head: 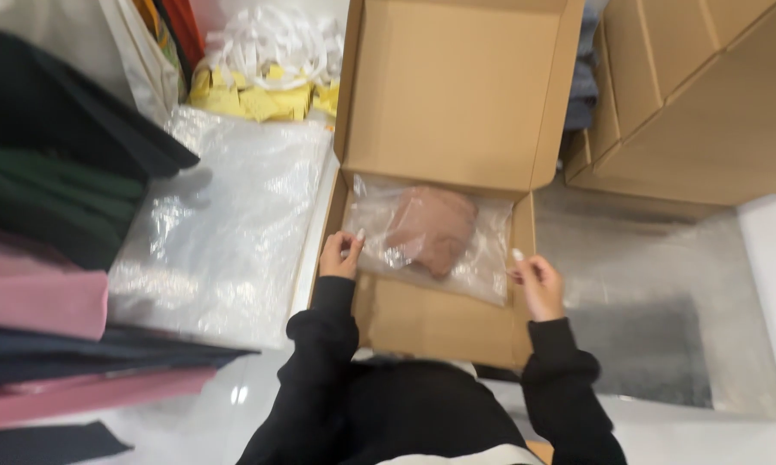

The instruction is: The person unpacks a brown top from a cardboard box and places it on a table. They then pick up several folded brown tops and a pair of denim shorts, placing each item onto a hanger and hanging them on a clothing rack.

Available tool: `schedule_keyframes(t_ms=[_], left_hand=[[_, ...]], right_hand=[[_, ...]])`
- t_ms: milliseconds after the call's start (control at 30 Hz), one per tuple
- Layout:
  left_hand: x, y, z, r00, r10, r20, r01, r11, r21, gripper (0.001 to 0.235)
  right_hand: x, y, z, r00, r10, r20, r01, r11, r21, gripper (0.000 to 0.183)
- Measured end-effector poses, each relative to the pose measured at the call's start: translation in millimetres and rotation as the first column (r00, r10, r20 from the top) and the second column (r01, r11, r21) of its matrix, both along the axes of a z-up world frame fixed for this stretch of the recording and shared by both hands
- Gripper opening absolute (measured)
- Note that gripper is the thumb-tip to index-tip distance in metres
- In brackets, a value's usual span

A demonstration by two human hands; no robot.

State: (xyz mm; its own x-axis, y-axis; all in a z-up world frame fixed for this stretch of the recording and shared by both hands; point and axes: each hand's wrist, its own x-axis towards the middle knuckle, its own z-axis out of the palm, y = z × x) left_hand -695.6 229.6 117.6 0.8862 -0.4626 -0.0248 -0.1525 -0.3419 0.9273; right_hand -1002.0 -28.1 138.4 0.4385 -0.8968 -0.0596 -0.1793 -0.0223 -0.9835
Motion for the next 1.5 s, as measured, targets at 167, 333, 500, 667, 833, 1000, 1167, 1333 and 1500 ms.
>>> schedule_keyframes(t_ms=[167,333,500,667,833,1000,1167,1333,1500], left_hand=[[-35.4,14.3,-49.1,0.998,-0.041,-0.049,0.046,0.994,0.096,0.037],[-34.9,16.2,-97.0,0.998,-0.024,-0.059,0.037,0.970,0.239,0.047],[-17.3,7.2,-95.8,0.994,0.103,-0.026,-0.102,0.994,0.044,0.046],[-39.2,14.3,-37.7,0.991,0.125,-0.037,-0.123,0.990,0.067,0.045],[-26.8,14.3,-59.1,0.995,0.093,-0.048,-0.076,0.957,0.282,0.067],[-16.4,11.4,-89.3,1.000,0.028,-0.006,-0.022,0.896,0.444,0.099],[-7.7,8.1,-114.2,0.999,0.017,0.027,-0.029,0.847,0.530,0.102],[-11.5,10.2,-109.9,0.995,-0.054,0.079,-0.008,0.776,0.631,0.050],[-23.4,9.7,-82.9,0.954,-0.068,0.291,-0.066,0.903,0.425,0.039]], right_hand=[[-1.3,48.9,-26.5,0.957,0.077,-0.280,-0.157,0.948,-0.275,0.028],[-0.4,56.9,-47.0,0.882,0.064,-0.467,-0.172,0.966,-0.193,0.054],[3.9,53.5,-47.0,0.933,0.062,-0.353,-0.111,0.987,-0.120,0.073],[2.9,48.6,-45.8,0.977,-0.006,-0.215,0.016,0.999,0.047,0.077],[2.2,50.3,-53.8,0.962,0.044,-0.269,-0.029,0.998,0.061,0.080],[0.8,61.2,-24.5,0.884,0.112,-0.454,-0.125,0.992,0.001,0.099],[1.3,38.0,-68.8,0.845,0.012,-0.535,-0.108,0.983,-0.149,0.092],[-2.2,22.1,-100.8,0.858,-0.004,-0.513,-0.117,0.972,-0.204,0.074],[0.1,24.6,-88.6,0.910,-0.110,-0.400,-0.111,0.865,-0.490,0.041]])
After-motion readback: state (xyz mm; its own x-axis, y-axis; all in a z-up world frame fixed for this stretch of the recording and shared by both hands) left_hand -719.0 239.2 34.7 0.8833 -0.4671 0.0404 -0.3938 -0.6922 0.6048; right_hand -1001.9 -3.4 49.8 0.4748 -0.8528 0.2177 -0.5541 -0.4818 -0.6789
